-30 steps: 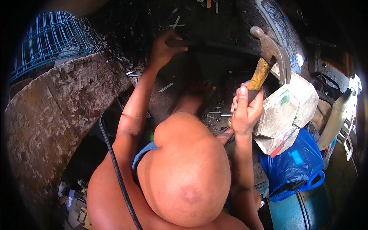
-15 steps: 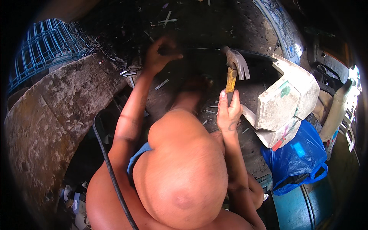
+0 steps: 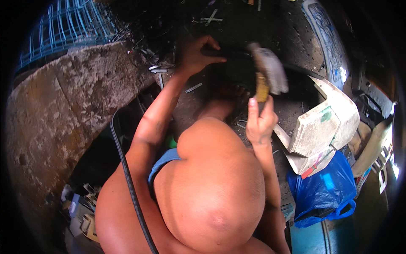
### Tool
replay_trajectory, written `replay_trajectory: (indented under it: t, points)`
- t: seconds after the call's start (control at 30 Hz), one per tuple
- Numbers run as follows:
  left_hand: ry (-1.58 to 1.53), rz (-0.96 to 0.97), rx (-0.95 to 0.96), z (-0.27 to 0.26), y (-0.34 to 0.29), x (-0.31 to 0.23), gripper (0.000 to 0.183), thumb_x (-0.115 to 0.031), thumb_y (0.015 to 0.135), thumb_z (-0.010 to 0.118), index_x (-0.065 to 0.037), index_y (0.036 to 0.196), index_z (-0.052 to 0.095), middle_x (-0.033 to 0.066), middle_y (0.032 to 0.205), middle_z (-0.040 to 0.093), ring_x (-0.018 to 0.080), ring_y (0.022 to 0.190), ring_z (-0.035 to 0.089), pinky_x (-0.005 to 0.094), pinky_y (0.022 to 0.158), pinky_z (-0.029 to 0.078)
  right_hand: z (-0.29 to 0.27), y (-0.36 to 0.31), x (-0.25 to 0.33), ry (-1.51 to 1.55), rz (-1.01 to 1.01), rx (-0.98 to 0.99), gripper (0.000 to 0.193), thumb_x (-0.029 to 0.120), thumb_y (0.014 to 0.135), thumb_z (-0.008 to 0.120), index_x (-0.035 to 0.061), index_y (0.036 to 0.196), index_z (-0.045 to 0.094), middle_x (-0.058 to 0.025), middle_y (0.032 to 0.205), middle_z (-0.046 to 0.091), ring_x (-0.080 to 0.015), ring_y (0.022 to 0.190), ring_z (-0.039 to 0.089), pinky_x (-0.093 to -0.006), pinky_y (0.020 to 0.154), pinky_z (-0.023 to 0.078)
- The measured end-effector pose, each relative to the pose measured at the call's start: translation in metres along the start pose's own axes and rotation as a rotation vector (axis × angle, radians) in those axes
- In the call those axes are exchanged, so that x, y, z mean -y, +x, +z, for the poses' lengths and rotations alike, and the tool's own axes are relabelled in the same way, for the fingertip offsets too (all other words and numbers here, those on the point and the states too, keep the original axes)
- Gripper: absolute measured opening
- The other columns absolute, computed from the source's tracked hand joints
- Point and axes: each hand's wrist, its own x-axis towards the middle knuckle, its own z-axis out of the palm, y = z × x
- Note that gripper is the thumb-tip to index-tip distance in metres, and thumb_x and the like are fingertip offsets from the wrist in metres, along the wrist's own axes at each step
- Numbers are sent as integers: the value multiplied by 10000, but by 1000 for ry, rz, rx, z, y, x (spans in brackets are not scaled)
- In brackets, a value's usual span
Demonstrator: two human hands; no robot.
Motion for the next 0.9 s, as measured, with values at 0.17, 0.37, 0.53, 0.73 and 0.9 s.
replay_trajectory:
  t: [0.17,0.37,0.53,0.73,0.9]
  points:
    - [-35,-49,20,0,3,0,432,-130,636,951,-84,910,621,-1,973,637,133,999,600,302,965,455,-14,0,14,270,29,-65,164,144,1018,552,-5,1082,526,-48,766,540,-62,565,459,-208,484,384]
    - [-127,-25,36,0,0,4,429,-115,644,945,-82,921,619,-1,978,637,126,1003,598,296,951,466,-4,-1,36,688,-270,-8,232,212,1009,600,36,1088,471,-72,777,493,-97,619,441,-226,524,405]
    - [-265,30,-1,2,1,13,445,-95,659,936,-83,964,612,2,1010,630,123,1011,593,287,932,475,7,16,7,-231,96,383,219,181,964,631,17,1096,570,-260,874,671,-483,792,650,-508,643,524]
    - [-237,88,56,1,4,20,469,-72,660,918,-82,1027,626,10,1053,638,131,1062,592,301,952,471,4,-2,-5,-113,-100,277,271,202,973,634,-2,1142,578,-218,858,685,-448,810,681,-444,676,542]
    - [-249,-55,51,5,-5,11,538,-84,647,928,-89,1087,620,0,1067,633,132,1060,576,306,959,463,8,0,1,94,-118,173,212,171,953,657,-19,1049,646,-180,888,700,-386,773,698,-405,665,540]
